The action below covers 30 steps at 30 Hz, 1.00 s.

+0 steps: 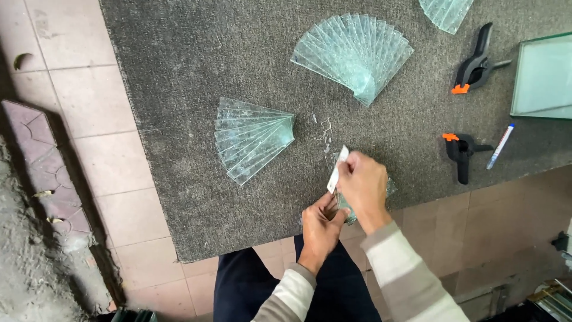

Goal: Trimming the edges of fan-shaped glass pieces using a small hand tool on a workbench.

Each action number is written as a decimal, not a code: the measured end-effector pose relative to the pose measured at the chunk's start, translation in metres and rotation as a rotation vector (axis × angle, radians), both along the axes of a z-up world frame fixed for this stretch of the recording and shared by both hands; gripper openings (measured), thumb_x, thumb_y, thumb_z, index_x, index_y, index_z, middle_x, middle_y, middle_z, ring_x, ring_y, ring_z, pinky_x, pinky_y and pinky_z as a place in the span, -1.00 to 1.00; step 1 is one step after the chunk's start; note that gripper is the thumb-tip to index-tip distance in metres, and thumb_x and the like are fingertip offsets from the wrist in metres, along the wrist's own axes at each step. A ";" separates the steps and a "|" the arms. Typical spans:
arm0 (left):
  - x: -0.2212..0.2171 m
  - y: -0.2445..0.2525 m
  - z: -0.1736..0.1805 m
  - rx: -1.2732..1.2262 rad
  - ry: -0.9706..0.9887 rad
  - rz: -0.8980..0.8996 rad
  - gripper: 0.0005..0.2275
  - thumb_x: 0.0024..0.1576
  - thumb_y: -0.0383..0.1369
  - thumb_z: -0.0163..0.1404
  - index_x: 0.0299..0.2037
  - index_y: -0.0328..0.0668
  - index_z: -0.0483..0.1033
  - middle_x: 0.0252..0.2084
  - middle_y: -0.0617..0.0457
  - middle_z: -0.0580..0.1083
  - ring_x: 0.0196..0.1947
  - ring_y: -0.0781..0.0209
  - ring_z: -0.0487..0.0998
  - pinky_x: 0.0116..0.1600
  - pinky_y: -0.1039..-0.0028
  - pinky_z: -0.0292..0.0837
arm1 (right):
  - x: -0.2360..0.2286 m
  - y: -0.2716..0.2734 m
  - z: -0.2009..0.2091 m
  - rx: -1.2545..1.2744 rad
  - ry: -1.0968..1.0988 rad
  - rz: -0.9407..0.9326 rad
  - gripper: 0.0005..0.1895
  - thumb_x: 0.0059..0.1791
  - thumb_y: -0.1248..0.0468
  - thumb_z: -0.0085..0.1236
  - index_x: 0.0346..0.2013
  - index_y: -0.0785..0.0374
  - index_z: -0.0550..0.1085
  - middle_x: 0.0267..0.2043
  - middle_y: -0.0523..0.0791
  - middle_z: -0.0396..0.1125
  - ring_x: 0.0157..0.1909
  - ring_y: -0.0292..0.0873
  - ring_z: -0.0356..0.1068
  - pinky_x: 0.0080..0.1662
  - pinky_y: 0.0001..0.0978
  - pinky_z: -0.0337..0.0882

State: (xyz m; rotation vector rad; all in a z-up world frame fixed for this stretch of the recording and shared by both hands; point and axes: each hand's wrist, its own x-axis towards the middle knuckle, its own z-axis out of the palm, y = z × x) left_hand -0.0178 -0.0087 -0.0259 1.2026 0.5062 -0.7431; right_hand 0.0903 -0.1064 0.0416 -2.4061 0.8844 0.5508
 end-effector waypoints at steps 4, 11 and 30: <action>0.012 0.004 0.014 0.026 -0.039 -0.031 -0.44 0.16 -0.53 0.28 0.39 -0.52 0.47 0.12 -0.49 0.62 0.21 -0.35 0.59 0.19 0.11 0.67 | 0.044 -0.016 0.002 0.109 -0.187 -0.107 -0.83 0.16 0.46 0.10 -0.18 0.56 0.60 -0.42 0.23 0.52 -0.46 0.03 0.63 -0.43 -0.28 0.69; 0.054 0.007 0.041 0.186 -0.100 -0.050 -0.58 0.11 -0.56 0.31 0.21 -0.33 0.59 0.02 -0.34 0.69 0.08 -0.22 0.76 0.13 0.15 0.74 | -0.019 -0.082 0.033 0.294 -0.256 -0.480 -0.76 0.17 0.30 0.15 -0.14 0.51 0.54 -0.45 0.20 0.44 -0.48 0.04 0.59 -0.39 -0.13 0.72; 0.117 -0.017 0.027 0.543 -0.272 -0.394 -0.92 0.36 -0.34 0.12 -0.10 -0.08 0.49 -0.62 0.05 0.62 -0.66 0.26 0.64 -0.48 0.51 0.58 | -0.147 -0.135 -0.028 0.531 -0.382 -0.945 -0.79 0.25 0.25 0.15 -0.27 0.19 0.48 -0.41 -0.06 0.34 -0.50 -0.16 0.45 -0.45 -0.29 0.58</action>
